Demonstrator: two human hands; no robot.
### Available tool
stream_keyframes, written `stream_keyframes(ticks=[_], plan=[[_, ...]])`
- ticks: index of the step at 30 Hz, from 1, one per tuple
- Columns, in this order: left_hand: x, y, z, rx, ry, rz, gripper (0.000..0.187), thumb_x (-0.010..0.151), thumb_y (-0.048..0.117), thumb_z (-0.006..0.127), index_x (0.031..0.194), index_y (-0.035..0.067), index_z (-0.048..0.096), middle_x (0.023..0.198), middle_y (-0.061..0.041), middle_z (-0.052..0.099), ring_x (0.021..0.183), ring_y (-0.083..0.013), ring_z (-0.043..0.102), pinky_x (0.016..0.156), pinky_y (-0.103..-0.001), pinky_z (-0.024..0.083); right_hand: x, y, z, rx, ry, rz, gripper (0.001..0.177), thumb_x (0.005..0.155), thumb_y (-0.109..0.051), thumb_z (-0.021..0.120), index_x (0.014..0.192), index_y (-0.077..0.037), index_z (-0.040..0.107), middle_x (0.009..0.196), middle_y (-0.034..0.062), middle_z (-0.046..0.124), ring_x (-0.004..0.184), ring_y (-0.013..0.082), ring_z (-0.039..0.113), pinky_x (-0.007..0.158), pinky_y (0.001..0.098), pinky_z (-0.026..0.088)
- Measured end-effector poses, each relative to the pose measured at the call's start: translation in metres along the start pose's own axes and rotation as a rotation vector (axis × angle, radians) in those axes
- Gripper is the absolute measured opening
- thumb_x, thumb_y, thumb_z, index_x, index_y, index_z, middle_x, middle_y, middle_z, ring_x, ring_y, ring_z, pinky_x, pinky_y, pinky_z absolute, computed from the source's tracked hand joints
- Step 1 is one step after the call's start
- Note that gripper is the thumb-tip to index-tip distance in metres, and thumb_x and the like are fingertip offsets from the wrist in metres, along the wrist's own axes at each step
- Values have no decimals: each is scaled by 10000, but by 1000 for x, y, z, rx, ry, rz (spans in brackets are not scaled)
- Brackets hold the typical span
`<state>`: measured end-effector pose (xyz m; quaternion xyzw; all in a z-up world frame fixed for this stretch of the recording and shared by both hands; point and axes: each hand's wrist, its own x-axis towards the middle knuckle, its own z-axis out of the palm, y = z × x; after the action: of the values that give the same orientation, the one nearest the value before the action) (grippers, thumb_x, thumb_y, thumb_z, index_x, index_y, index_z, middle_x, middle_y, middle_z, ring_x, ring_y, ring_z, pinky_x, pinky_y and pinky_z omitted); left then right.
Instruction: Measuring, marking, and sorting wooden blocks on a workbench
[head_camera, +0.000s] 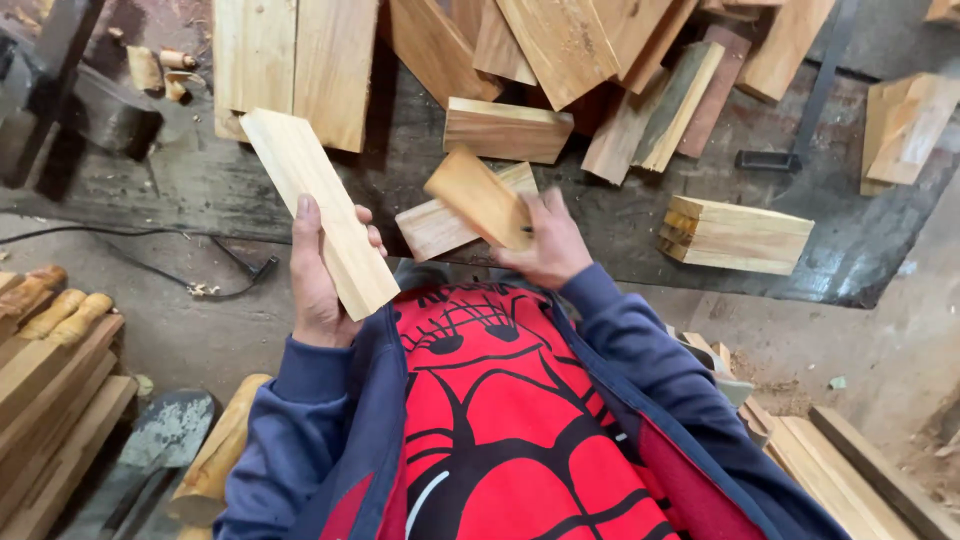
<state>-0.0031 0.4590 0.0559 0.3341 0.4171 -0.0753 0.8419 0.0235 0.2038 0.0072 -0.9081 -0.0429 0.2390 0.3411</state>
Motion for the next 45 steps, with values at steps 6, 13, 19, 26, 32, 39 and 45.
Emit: stream_keyframes(ticks=[6,13,19,26,32,39,45], plan=[[-7,16,22,-36,-7,-131,540,787,540,522,1084,94,452,823,-100,592,623,-186,608,530,-300,574,-17,45,-9,1105,-255,291,315,677,-206,742,908,-26,624,733,83,649,628,155,637,542,305,547],[-2,0,39,-23,-96,-230,516,826,530,474,1041,61,491,831,-116,610,641,-192,627,532,-307,583,-13,1,-57,993,-263,132,451,553,-146,827,954,-61,639,818,46,664,746,107,618,620,282,534],[3,-10,61,68,-230,-291,496,854,490,465,1044,33,448,885,-198,608,659,-257,649,495,-355,586,-4,-60,-110,1364,-77,508,575,704,-192,655,1238,-84,469,1045,153,575,737,316,604,492,644,514],[-15,-15,85,181,-422,-543,715,790,611,438,1171,7,435,1090,-284,545,875,-364,631,598,-434,574,-23,-70,-127,9,307,-652,458,751,61,598,1156,-151,606,1292,163,336,711,182,429,674,305,445],[-45,-3,125,85,-483,-674,732,757,543,539,1262,25,426,1119,-247,563,887,-335,625,675,-459,556,-12,-78,-122,-299,213,-768,338,855,-322,497,1175,-291,601,1268,99,436,762,216,446,737,354,400],[-32,-35,117,242,-598,-576,561,756,242,680,1199,5,431,997,-142,581,865,-239,598,745,-467,532,-7,-34,-102,-391,392,-663,367,860,-196,551,1204,-318,585,1314,79,393,778,180,479,688,343,437],[-20,-71,147,601,-681,-16,682,714,285,761,1241,175,343,998,-54,502,918,-152,510,818,-370,488,-103,-68,-134,204,585,-227,434,729,-254,719,1086,-32,617,878,45,637,561,124,456,590,271,428]])
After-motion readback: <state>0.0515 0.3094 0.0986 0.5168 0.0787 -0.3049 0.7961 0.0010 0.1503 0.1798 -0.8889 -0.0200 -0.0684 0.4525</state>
